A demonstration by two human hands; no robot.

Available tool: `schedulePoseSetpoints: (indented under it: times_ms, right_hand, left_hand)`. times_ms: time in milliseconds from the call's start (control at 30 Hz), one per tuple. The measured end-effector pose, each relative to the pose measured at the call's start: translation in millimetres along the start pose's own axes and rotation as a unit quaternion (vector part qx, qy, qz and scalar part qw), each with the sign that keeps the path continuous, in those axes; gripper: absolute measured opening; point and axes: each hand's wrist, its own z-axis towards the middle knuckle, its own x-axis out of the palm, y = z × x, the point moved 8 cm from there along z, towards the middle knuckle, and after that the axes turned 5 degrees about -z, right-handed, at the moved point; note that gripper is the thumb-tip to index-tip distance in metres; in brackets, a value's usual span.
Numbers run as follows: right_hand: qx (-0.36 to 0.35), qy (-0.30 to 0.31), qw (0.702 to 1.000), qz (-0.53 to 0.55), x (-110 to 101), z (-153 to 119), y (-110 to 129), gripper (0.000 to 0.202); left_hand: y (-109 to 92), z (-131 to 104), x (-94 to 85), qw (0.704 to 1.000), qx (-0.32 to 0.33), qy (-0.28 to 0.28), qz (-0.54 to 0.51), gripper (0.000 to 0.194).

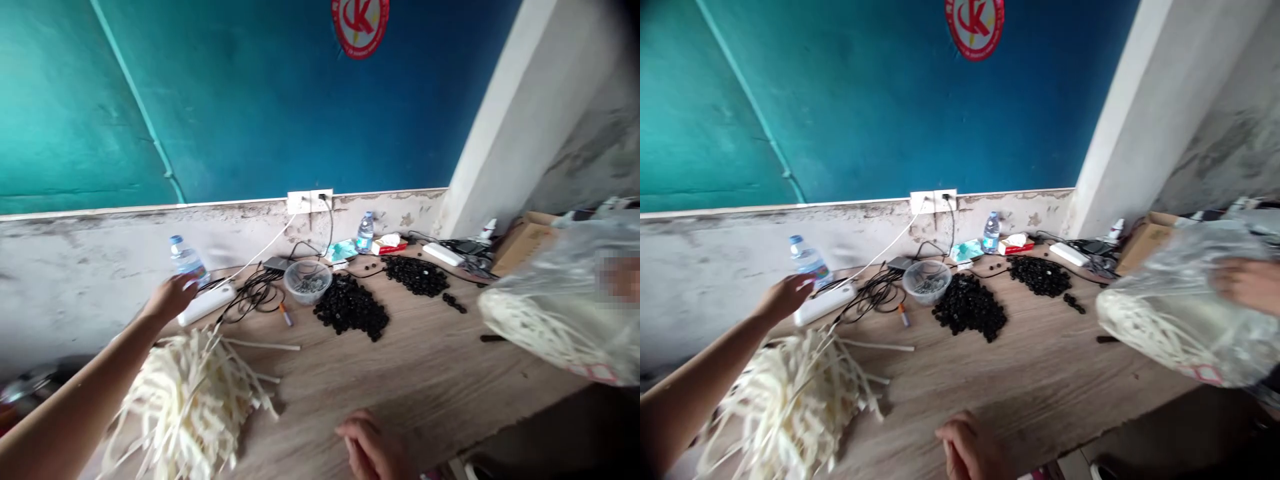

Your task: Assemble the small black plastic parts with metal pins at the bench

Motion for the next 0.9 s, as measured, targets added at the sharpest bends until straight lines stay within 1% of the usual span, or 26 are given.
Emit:
schedulePoseSetpoints:
  times_ms: [33,100,167,200,233,300,333,367,400,467,567,667,767,900]
  right_hand:
    - [-0.020,0.000,1.000,0.008,-4.4,-0.5,3.3,0.027]
    - [-0.034,-0.004,0.999,0.009,-12.7,-2.1,5.3,0.027]
    - [-0.043,-0.013,0.999,-0.006,-17.6,-2.8,7.0,0.025]
    - [-0.056,-0.012,0.998,-0.015,-17.5,-2.3,10.0,0.025]
    - [-0.072,-0.008,0.997,-0.026,-15.9,-1.3,14.7,0.025]
    - [-0.106,0.005,0.993,-0.054,-9.9,2.2,27.2,0.028]
    - [-0.118,0.011,0.991,-0.069,-6.4,4.4,34.1,0.030]
    - [-0.130,0.014,0.988,-0.082,-3.1,6.7,40.9,0.032]
    - [-0.139,0.016,0.986,-0.091,-0.1,8.5,47.4,0.035]
    - [-0.154,0.015,0.983,-0.102,4.7,10.2,57.4,0.041]
    - [-0.169,0.006,0.981,-0.097,7.3,6.0,61.6,0.044]
    - [-0.168,0.001,0.982,-0.087,8.5,-2.2,51.0,0.046]
    - [-0.157,0.014,0.984,-0.084,11.2,-10.0,38.6,0.048]
    - [-0.137,0.017,0.988,-0.070,5.6,-12.1,40.9,0.043]
  left_hand:
    - [-4.9,-19.0,-13.2,1.000,0.009,-0.014,-0.008,0.034]
    - [-7.9,-68.7,-38.3,0.999,0.011,-0.042,-0.021,0.042]
    - [-3.8,-130.4,-57.9,0.997,-0.005,-0.073,-0.030,0.049]
    - [-0.6,-163.1,-63.6,0.996,-0.015,-0.085,-0.034,0.051]
    - [3.4,-194.9,-66.4,0.994,-0.030,-0.095,-0.039,0.052]
    - [11.3,-250.3,-63.2,0.991,-0.063,-0.108,-0.049,0.055]
    - [14.0,-271.3,-57.4,0.990,-0.076,-0.108,-0.054,0.057]
    - [15.5,-286.9,-49.7,0.989,-0.086,-0.104,-0.059,0.059]
    - [15.5,-297.1,-40.4,0.989,-0.093,-0.096,-0.063,0.061]
    - [11.6,-303.2,-20.5,0.990,-0.097,-0.076,-0.067,0.064]
    - [0.8,-290.4,5.0,0.992,-0.094,-0.052,-0.059,0.064]
    - [-8.1,-271.7,25.3,0.994,-0.092,-0.029,-0.046,0.062]
    - [-16.9,-258.4,45.2,0.996,-0.080,-0.005,-0.046,0.059]
    - [-29.3,-245.4,69.5,0.996,-0.058,0.014,-0.061,0.055]
